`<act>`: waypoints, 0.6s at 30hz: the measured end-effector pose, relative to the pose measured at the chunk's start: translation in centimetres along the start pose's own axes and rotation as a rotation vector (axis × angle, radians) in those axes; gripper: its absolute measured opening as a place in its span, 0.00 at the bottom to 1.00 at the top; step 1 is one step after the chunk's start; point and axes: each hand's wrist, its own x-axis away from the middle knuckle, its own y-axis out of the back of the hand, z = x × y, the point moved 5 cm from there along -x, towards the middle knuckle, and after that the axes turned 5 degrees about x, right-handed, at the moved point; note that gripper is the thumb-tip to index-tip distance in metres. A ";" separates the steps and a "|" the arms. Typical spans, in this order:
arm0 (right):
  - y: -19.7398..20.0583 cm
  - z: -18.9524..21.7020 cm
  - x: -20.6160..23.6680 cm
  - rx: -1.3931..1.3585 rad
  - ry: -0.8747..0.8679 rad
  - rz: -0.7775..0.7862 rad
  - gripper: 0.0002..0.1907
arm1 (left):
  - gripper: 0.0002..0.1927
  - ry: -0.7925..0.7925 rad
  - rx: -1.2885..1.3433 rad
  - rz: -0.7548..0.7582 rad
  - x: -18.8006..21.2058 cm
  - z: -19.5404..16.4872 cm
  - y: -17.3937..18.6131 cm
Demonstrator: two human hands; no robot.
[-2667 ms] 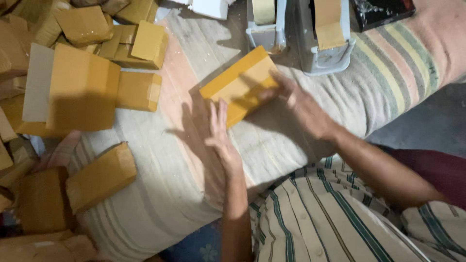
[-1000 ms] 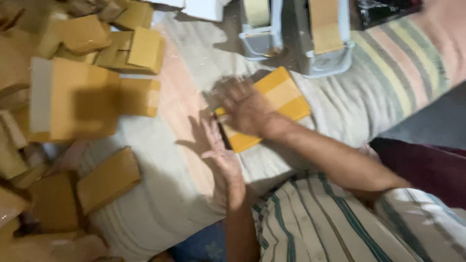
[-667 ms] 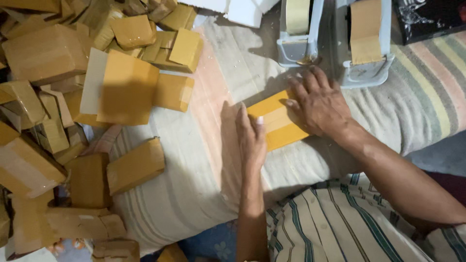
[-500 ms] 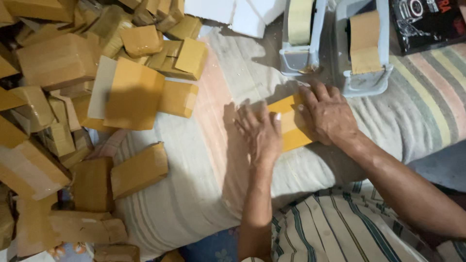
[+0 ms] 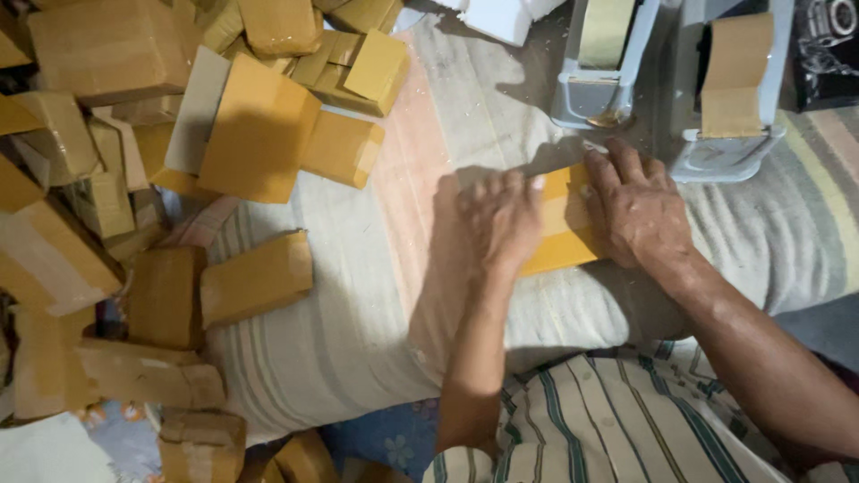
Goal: The person folds and closes small yellow cardboard boxes on a cushioned work surface, inserts white foam padding and a black product box into one, then pulls tape from a tape dispenser and seals the box flaps shut, pressing the tape down by hand.
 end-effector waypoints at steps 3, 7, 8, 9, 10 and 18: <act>-0.3 -0.2 -0.3 0.002 -0.005 0.026 0.28 | 0.23 0.121 0.057 0.040 0.6 3.0 -0.4; -0.6 -0.6 -0.3 0.002 -0.007 0.043 0.28 | 0.28 0.192 0.119 0.041 1.7 4.3 -0.5; -0.6 -0.6 -0.2 -0.008 -0.009 0.045 0.28 | 0.31 0.180 0.150 0.016 2.1 4.1 -0.3; -0.3 -0.6 -0.1 -0.022 0.008 0.013 0.27 | 0.33 0.215 0.198 0.021 2.5 4.0 -0.2; 0.0 -0.6 0.0 -0.033 0.023 -0.018 0.27 | 0.36 0.249 0.248 0.030 3.1 3.8 -0.2; 2.4 -0.3 1.6 -0.194 0.063 -0.132 0.26 | 0.43 0.453 0.777 -0.010 5.6 2.9 0.4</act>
